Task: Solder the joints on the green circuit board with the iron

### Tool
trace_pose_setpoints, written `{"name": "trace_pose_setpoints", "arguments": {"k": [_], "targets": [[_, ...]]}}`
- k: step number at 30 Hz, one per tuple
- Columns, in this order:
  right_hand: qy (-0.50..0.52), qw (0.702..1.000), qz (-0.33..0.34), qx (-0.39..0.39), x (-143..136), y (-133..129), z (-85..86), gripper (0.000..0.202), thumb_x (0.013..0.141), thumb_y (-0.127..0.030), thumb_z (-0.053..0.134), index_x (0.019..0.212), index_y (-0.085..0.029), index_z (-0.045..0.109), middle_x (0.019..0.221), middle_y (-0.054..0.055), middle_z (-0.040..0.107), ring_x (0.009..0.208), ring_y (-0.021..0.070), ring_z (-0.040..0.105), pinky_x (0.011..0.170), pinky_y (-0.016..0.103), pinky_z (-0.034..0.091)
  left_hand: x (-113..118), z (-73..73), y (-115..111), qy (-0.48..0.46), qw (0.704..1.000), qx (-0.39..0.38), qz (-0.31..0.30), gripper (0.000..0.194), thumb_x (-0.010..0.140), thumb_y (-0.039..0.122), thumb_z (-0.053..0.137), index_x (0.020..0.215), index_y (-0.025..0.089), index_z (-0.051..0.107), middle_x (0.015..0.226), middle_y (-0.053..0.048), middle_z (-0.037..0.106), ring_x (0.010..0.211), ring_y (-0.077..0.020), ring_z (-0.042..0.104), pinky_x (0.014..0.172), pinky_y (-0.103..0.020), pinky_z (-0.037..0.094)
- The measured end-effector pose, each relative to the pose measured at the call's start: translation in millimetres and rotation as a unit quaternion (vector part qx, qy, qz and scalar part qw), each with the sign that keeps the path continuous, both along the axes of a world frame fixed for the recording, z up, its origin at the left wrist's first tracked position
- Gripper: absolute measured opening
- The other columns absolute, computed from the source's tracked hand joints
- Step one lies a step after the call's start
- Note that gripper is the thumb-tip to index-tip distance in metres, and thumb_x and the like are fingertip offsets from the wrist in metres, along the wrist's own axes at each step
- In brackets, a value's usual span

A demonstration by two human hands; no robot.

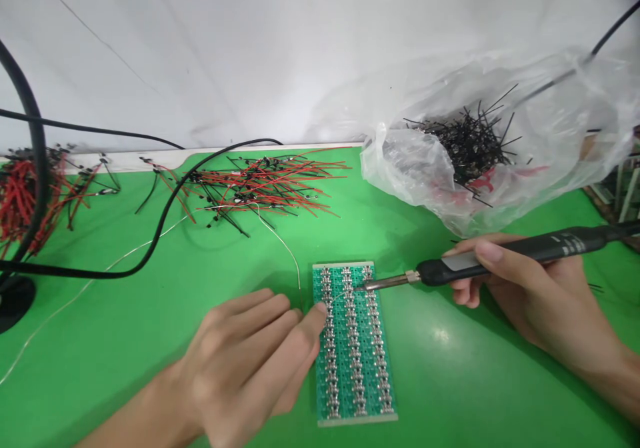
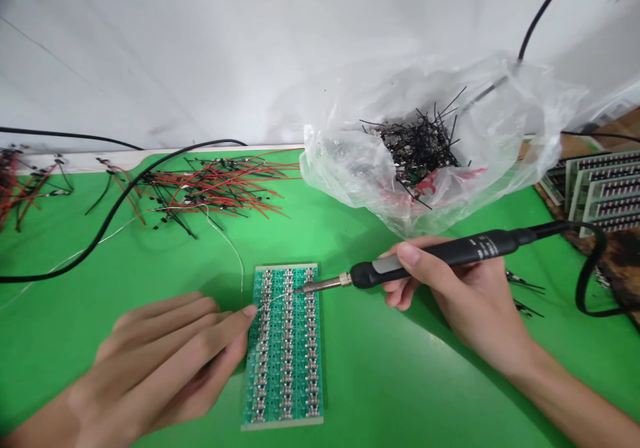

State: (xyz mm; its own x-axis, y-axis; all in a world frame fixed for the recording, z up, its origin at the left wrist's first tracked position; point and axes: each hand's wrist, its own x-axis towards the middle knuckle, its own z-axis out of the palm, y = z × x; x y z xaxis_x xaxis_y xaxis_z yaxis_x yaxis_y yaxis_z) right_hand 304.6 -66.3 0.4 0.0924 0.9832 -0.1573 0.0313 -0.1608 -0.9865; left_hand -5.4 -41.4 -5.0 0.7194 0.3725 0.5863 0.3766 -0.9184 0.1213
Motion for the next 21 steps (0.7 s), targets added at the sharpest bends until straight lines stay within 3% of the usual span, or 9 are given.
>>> {"name": "trace_pose_setpoints", "arguments": {"k": [7, 16, 21], "targets": [[-0.008, 1.000, 0.002, -0.001, 0.4, -1.3, 0.0, 0.027, 0.090, -0.037, 0.067, 0.073, -0.020, 0.079, 0.063, 0.004, 0.074, 0.052, 0.0155, 0.067, 0.045, 0.022, 0.056, 2.3, 2.1, -1.8, 0.004, 1.000, -0.006, 0.009, 0.012, 0.080, 0.001, 0.072, 0.083, 0.009, 0.064, 0.059, 0.000, 0.060, 0.054, -0.0120, 0.049, 0.050, -0.031, 0.041], [-0.021, 1.000, -0.010, -0.007, 1.6, -1.5, -0.8, 0.027, 0.089, -0.036, 0.068, 0.072, -0.019, 0.078, 0.062, 0.004, 0.073, 0.051, 0.0164, 0.067, 0.044, 0.023, 0.055, 4.2, 1.8, -0.2, 0.002, 1.000, -0.014, -0.001, 0.012, 0.081, 0.001, 0.071, 0.091, 0.006, 0.065, 0.061, -0.001, 0.062, 0.054, -0.0122, 0.048, 0.048, -0.030, 0.039], [-0.010, 0.999, -0.025, -0.022, 0.0, -1.7, 0.6, 0.025, 0.087, -0.036, 0.070, 0.072, -0.018, 0.079, 0.061, 0.005, 0.073, 0.051, 0.0170, 0.067, 0.044, 0.025, 0.055, 2.6, 1.8, -4.0, 0.001, 0.999, -0.023, 0.026, 0.012, 0.082, 0.002, 0.070, 0.092, 0.005, 0.066, 0.060, 0.000, 0.061, 0.055, -0.0118, 0.049, 0.050, -0.030, 0.041]]}}
